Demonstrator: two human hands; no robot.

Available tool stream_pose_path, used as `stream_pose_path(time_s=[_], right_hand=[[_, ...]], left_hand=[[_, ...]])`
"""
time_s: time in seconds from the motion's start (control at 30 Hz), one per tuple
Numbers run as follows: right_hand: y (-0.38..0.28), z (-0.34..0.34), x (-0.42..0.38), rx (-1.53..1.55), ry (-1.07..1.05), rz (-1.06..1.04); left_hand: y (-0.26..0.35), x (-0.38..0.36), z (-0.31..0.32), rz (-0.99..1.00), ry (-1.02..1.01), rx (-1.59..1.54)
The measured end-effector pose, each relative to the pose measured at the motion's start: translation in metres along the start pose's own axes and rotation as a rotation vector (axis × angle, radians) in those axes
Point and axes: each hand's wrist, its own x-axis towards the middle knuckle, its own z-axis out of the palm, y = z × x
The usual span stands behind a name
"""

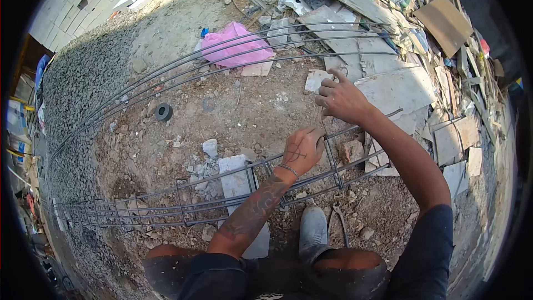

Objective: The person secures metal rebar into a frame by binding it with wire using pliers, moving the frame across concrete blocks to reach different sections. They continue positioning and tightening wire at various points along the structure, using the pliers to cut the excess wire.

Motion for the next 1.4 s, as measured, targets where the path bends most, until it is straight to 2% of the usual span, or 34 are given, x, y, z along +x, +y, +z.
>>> stream_pose_path(time_s=[0.07, 0.1, 0.17, 0.2, 0.27, 0.3, 0.37, 0.47, 0.53, 0.57, 0.63, 0.77, 0.83, 0.87, 0.97, 1.03, 1.4], right_hand=[[0.0, -0.001, -0.016, 0.033, 0.027, 0.08], [0.0, -0.001, -0.023, 0.042, 0.013, 0.15], [0.0, -0.003, -0.027, 0.056, -0.001, 0.225], [-0.002, -0.006, -0.026, 0.067, -0.02, 0.249], [-0.007, -0.006, -0.019, 0.087, -0.036, 0.275], [-0.01, -0.005, -0.011, 0.062, 0.018, 0.211], [-0.012, -0.005, -0.001, 0.035, 0.077, 0.137], [-0.027, -0.008, -0.002, -0.008, 0.137, 0.056], [-0.039, -0.018, -0.014, 0.083, 0.367, 0.26], [-0.052, -0.018, -0.025, 0.084, 0.357, 0.252], [-0.079, -0.016, -0.046, 0.551, 0.191, 0.764], [-0.116, 0.012, -0.056, 0.471, 0.207, 0.881], [-0.125, 0.012, -0.049, 0.533, 0.254, 1.056], [-0.13, 0.015, -0.048, 0.439, 0.331, 0.986], [-0.131, 0.014, -0.04, 0.428, 0.272, 1.053], [-0.134, 0.022, -0.042, 0.376, 0.272, 1.05], [-0.137, 0.023, -0.041, 0.406, 0.328, 1.052]], left_hand=[[-0.008, 0.0, 0.003, 0.144, 0.049, 0.057], [-0.011, 0.002, 0.005, 0.147, 0.053, 0.054], [-0.015, 0.006, 0.006, -0.125, -0.031, -0.335], [-0.016, 0.01, 0.005, -0.124, -0.036, -0.335], [-0.019, 0.022, 0.001, -0.369, -0.141, -0.573], [-0.019, 0.026, 0.0, -0.372, -0.141, -0.569], [-0.016, 0.034, -0.003, -0.384, -0.274, -0.35], [-0.014, 0.032, -0.002, -0.445, -0.243, -0.394], [-0.023, 0.03, 0.008, -0.449, -0.202, -0.423], [-0.027, 0.029, 0.012, -0.446, -0.167, -0.443], [-0.025, 0.029, 0.01, -0.453, -0.154, -0.472], [-0.014, 0.028, 0.003, -0.519, -0.156, -0.505], [-0.026, 0.025, 0.016, -0.489, -0.137, -0.535], [-0.025, 0.028, 0.015, -0.455, -0.098, -0.566], [-0.021, 0.026, 0.011, -0.396, -0.078, -0.434], [-0.027, 0.023, 0.018, -0.367, -0.058, -0.465], [-0.032, 0.021, 0.029, -0.236, 0.049, -0.379]])
